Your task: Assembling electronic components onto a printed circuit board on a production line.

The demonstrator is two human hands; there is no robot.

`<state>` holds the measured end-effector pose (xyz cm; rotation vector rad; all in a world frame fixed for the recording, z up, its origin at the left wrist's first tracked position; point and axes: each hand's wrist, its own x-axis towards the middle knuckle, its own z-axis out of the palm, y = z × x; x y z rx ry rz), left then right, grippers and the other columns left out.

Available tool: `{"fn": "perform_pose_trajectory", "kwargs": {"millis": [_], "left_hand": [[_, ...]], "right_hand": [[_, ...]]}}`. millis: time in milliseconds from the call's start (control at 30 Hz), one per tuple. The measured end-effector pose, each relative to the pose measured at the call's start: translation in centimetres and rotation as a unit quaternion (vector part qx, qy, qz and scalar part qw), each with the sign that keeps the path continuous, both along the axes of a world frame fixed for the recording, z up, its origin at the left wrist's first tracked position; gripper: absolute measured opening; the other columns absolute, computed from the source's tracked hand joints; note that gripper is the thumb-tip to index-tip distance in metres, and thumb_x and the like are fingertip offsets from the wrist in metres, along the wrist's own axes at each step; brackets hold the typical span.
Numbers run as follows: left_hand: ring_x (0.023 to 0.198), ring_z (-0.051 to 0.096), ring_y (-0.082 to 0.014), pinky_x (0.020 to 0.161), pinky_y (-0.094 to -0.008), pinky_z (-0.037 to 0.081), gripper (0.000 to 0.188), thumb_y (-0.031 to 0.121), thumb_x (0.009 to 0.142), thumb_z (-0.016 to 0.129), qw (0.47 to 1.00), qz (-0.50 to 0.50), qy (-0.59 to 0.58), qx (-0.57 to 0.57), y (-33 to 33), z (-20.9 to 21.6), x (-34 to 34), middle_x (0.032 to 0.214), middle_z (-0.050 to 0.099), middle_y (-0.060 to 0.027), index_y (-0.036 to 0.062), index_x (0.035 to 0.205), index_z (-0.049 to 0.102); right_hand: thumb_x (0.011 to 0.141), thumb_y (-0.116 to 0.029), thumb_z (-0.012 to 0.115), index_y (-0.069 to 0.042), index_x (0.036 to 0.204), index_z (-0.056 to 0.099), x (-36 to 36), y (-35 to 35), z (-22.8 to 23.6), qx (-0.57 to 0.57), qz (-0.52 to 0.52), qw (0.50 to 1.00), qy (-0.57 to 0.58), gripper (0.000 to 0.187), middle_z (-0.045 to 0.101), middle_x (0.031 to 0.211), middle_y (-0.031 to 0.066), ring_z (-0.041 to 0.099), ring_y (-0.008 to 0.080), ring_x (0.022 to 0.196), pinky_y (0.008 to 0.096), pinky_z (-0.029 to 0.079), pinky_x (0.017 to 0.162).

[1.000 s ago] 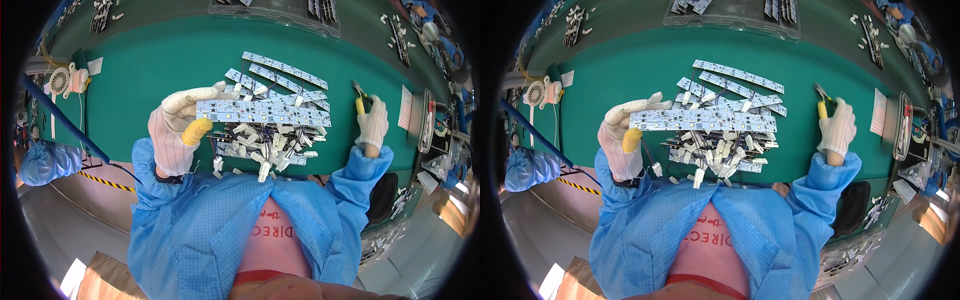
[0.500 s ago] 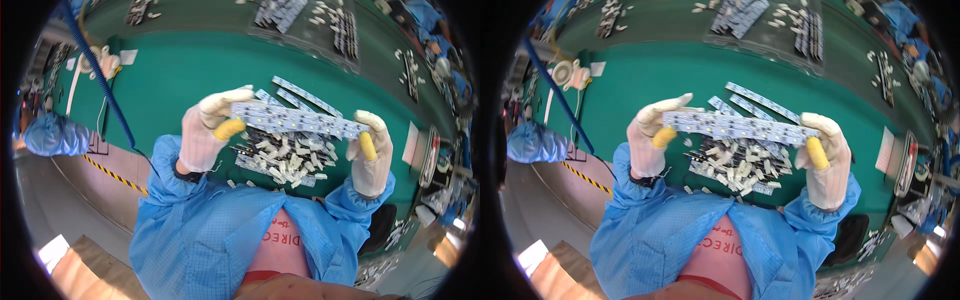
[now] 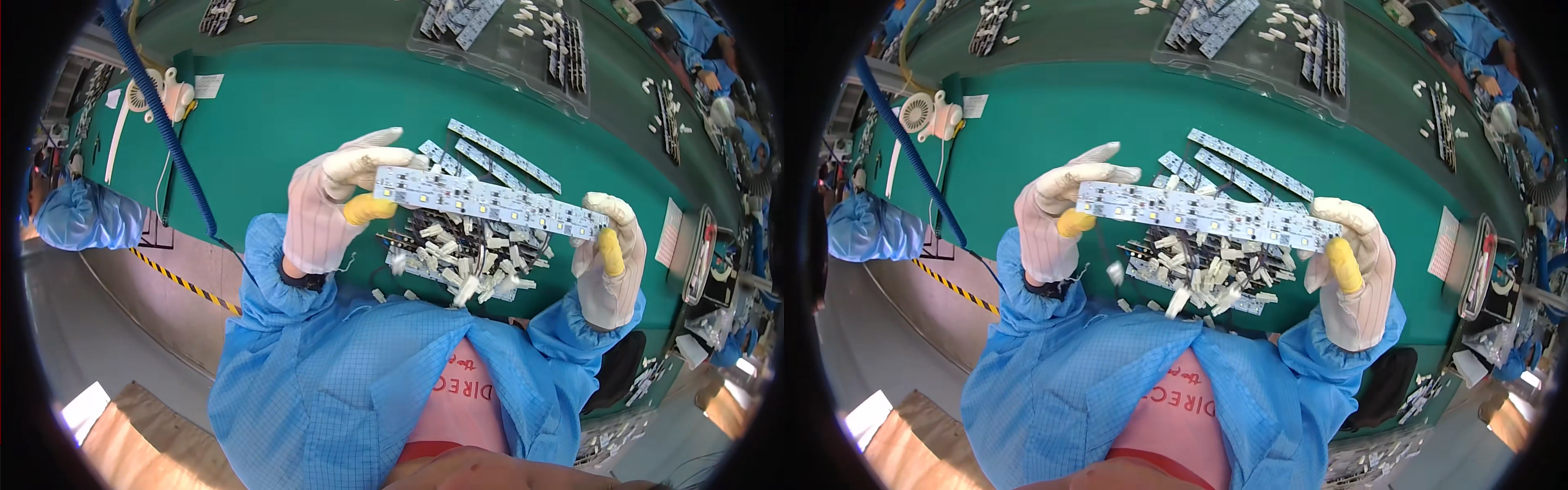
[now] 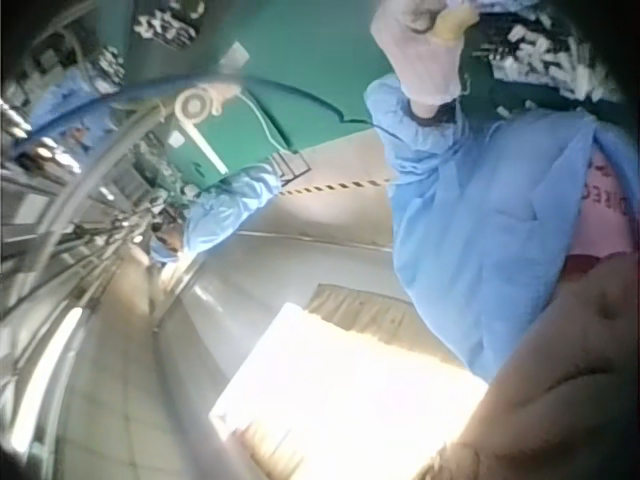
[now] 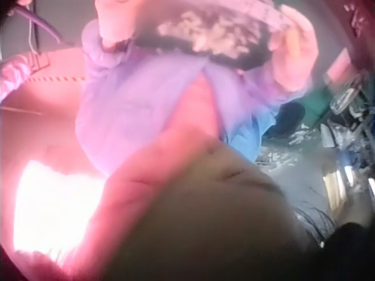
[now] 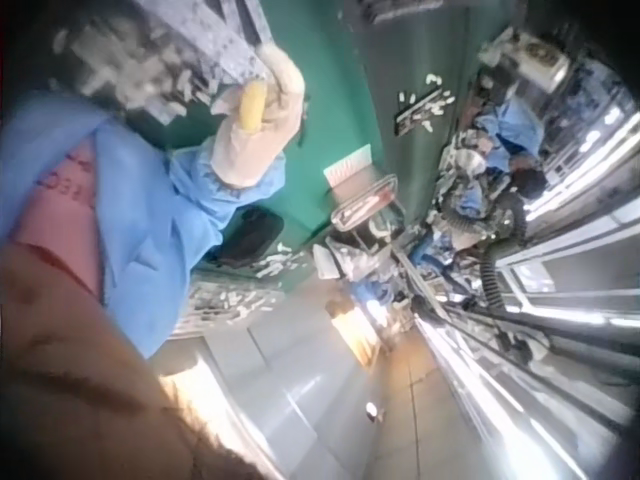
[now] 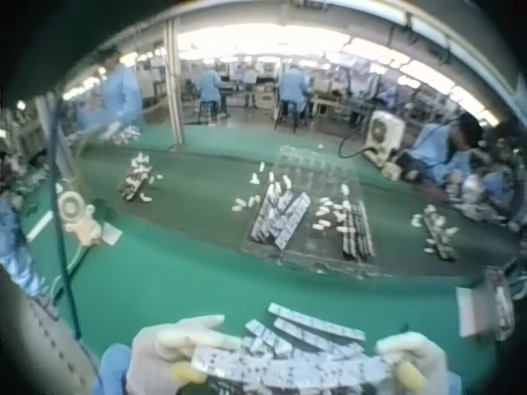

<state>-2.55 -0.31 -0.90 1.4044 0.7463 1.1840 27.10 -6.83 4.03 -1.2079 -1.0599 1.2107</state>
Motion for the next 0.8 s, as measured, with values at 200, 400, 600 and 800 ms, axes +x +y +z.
{"fn": "perform_pose_trajectory", "kwargs": {"millis": [200, 400, 600, 800], "left_hand": [[0.102, 0.063, -0.0292, 0.096, -0.0450, 0.044, 0.041, 0.027, 0.082, 0.069, 0.998, 0.026, 0.051, 0.032, -0.3, 0.8, 0.0, 0.104, 0.065, -0.0233, -0.0020, 0.110, 0.059], [0.102, 0.062, -0.0254, 0.093, -0.0346, 0.047, 0.039, 0.011, 0.082, 0.066, 0.997, 0.076, 0.007, 0.000, -0.3, -0.1, -0.1, 0.109, 0.064, -0.0219, -0.0050, 0.116, 0.057], [0.099, 0.062, -0.0200, 0.089, -0.0295, 0.046, 0.035, 0.022, 0.090, 0.060, 0.987, 0.109, 0.113, -0.043, 0.6, 0.1, 0.3, 0.109, 0.065, -0.0166, -0.0027, 0.115, 0.059], [0.100, 0.061, -0.0174, 0.090, -0.0284, 0.046, 0.045, 0.037, 0.092, 0.054, 0.976, 0.078, 0.204, -0.009, 1.4, -0.4, 0.2, 0.107, 0.066, -0.0143, -0.0022, 0.113, 0.060]], "right_hand": [[0.080, -0.042, 0.071, 0.004, 0.115, 0.053, -0.3, -0.3, 0.5, -0.013, -0.001, 1.000, -0.020, 0.060, 0.056, 0.074, 0.0035, 0.047, 0.0049, 0.054, 0.0176, 0.037, 0.053], [0.083, -0.034, 0.069, 0.001, 0.112, 0.055, -1.1, -0.5, 0.9, -0.012, 0.005, 1.000, -0.024, 0.048, 0.057, 0.074, 0.0032, 0.047, 0.0059, 0.054, 0.0183, 0.035, 0.052], [0.088, -0.023, 0.062, -0.002, 0.116, 0.056, -0.3, -0.3, 1.5, 0.008, 0.090, 0.996, 0.000, 0.035, 0.062, 0.086, 0.0070, 0.052, 0.0080, 0.061, 0.0206, 0.041, 0.054], [0.089, -0.032, 0.063, -0.002, 0.117, 0.055, 0.3, -0.7, 1.1, -0.002, 0.100, 0.994, 0.036, 0.042, 0.060, 0.084, 0.0056, 0.051, 0.0077, 0.061, 0.0206, 0.040, 0.056]]}}
